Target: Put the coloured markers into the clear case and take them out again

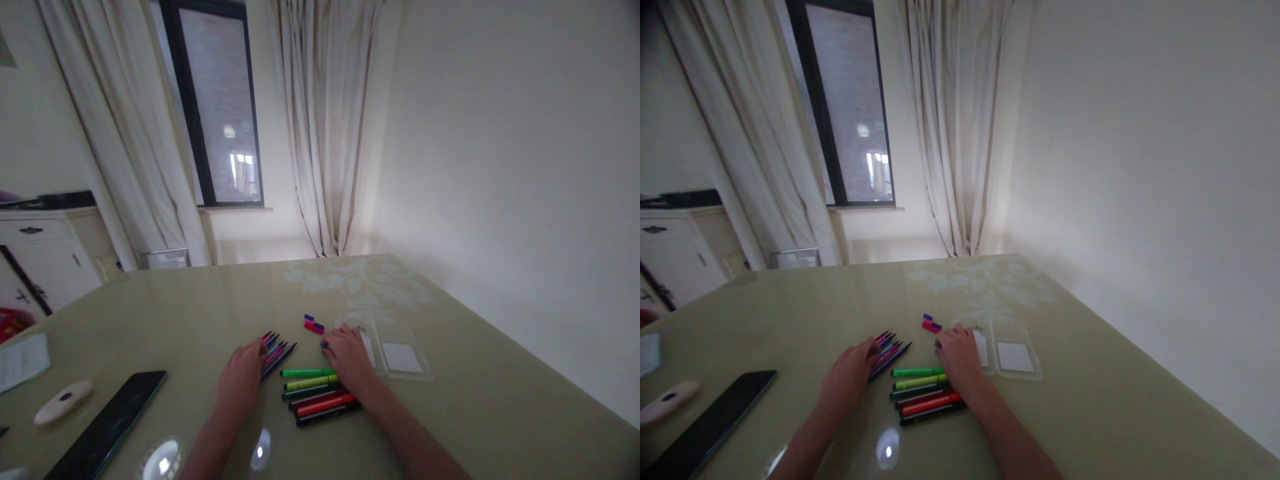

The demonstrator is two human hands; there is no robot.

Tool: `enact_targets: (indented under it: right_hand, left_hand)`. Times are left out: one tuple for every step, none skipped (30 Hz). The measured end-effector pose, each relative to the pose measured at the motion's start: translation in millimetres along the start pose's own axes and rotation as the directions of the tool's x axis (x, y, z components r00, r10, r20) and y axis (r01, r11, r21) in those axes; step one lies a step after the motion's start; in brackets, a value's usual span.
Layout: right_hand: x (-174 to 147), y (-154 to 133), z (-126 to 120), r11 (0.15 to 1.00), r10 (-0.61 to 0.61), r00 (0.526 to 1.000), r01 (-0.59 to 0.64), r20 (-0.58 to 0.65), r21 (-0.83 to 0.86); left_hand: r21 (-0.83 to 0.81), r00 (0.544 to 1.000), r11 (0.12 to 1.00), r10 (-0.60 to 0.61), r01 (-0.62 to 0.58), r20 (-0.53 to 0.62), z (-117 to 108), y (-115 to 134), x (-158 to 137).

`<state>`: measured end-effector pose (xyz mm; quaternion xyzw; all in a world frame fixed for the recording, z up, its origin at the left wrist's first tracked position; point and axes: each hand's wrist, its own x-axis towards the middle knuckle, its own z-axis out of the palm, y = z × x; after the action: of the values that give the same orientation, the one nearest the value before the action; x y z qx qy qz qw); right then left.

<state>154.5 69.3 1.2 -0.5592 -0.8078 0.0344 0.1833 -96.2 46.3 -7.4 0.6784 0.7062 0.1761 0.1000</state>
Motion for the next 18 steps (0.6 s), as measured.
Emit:
enact_targets:
  right_hand:
    - [0, 0, 0, 1.0, 0.004, 1.0, -0.004, -0.006, 0.017]
    - [0, 0, 1, 0.999, 0.007, 1.0, -0.007, -0.013, 0.037]
    - [-1, 1, 2, 0.998, 0.009, 1.0, -0.007, -0.026, 0.061]
    - [-1, 1, 3, 0.995, 0.008, 0.999, -0.004, -0.046, 0.095]
    - [-2, 1, 3, 0.989, 0.008, 0.997, 0.003, -0.072, 0.145]
    - [-4, 2, 3, 0.977, 0.012, 0.994, 0.01, -0.105, 0.213]
    - [-5, 3, 3, 0.954, 0.026, 0.99, 0.017, -0.139, 0.299]
    - [-7, 3, 1, 0.918, 0.05, 0.985, 0.02, -0.167, 0.396]
    - [-9, 4, -1, 0.869, 0.081, 0.98, 0.02, -0.183, 0.494]
    - [-10, 5, -3, 0.812, 0.112, 0.975, 0.02, -0.189, 0.584]
    - [-12, 6, -6, 0.752, 0.134, 0.973, 0.025, -0.19, 0.659]
    - [-12, 7, -9, 0.696, 0.144, 0.971, 0.037, -0.191, 0.717]
    - [-13, 8, -12, 0.649, 0.142, 0.97, 0.058, -0.196, 0.758]
    - [-13, 9, -15, 0.614, 0.132, 0.969, 0.084, -0.207, 0.785]
    - [-13, 9, -17, 0.59, 0.12, 0.968, 0.11, -0.221, 0.8]
    - [-13, 9, -19, 0.576, 0.107, 0.966, 0.131, -0.234, 0.807]
    - [-13, 9, -21, 0.57, 0.095, 0.966, 0.147, -0.242, 0.809]
    - [-14, 9, -22, 0.566, 0.084, 0.966, 0.157, -0.245, 0.809]
  left_hand:
    - [0.011, 1.0, 1.0, 0.002, -0.002, -0.004, 0, -1, 0]
    - [0.026, 1.0, 1.0, 0.01, -0.01, -0.007, 0, -2, -1]
    - [0.042, 1.0, 0.999, 0.021, -0.021, -0.007, 1, -3, -1]
    - [0.056, 0.999, 0.998, 0.033, -0.032, -0.01, 1, -4, -1]
    - [0.066, 0.999, 0.997, 0.042, -0.041, -0.02, 2, -5, -1]
    - [0.064, 0.998, 0.997, 0.051, -0.049, -0.04, 3, -5, 0]
    - [0.049, 0.995, 0.997, 0.067, -0.064, -0.07, 4, -4, 1]
    - [0.02, 0.99, 0.996, 0.089, -0.088, -0.108, 4, -3, 2]
    - [-0.026, 0.982, 0.992, 0.116, -0.121, -0.152, 5, 0, 2]
    - [-0.089, 0.97, 0.982, 0.15, -0.169, -0.192, 6, 4, 2]
    - [-0.165, 0.957, 0.96, 0.187, -0.226, -0.222, 7, 9, 1]
    - [-0.243, 0.944, 0.928, 0.222, -0.281, -0.243, 8, 15, 0]
    - [-0.316, 0.934, 0.892, 0.25, -0.325, -0.256, 9, 21, -1]
    - [-0.374, 0.926, 0.856, 0.27, -0.356, -0.265, 10, 26, -3]
    - [-0.413, 0.92, 0.829, 0.284, -0.378, -0.271, 11, 30, -5]
    - [-0.435, 0.915, 0.811, 0.293, -0.391, -0.276, 12, 34, -7]
    - [-0.444, 0.913, 0.803, 0.299, -0.398, -0.278, 12, 36, -9]
    - [-0.447, 0.911, 0.798, 0.306, -0.404, -0.277, 13, 37, -10]
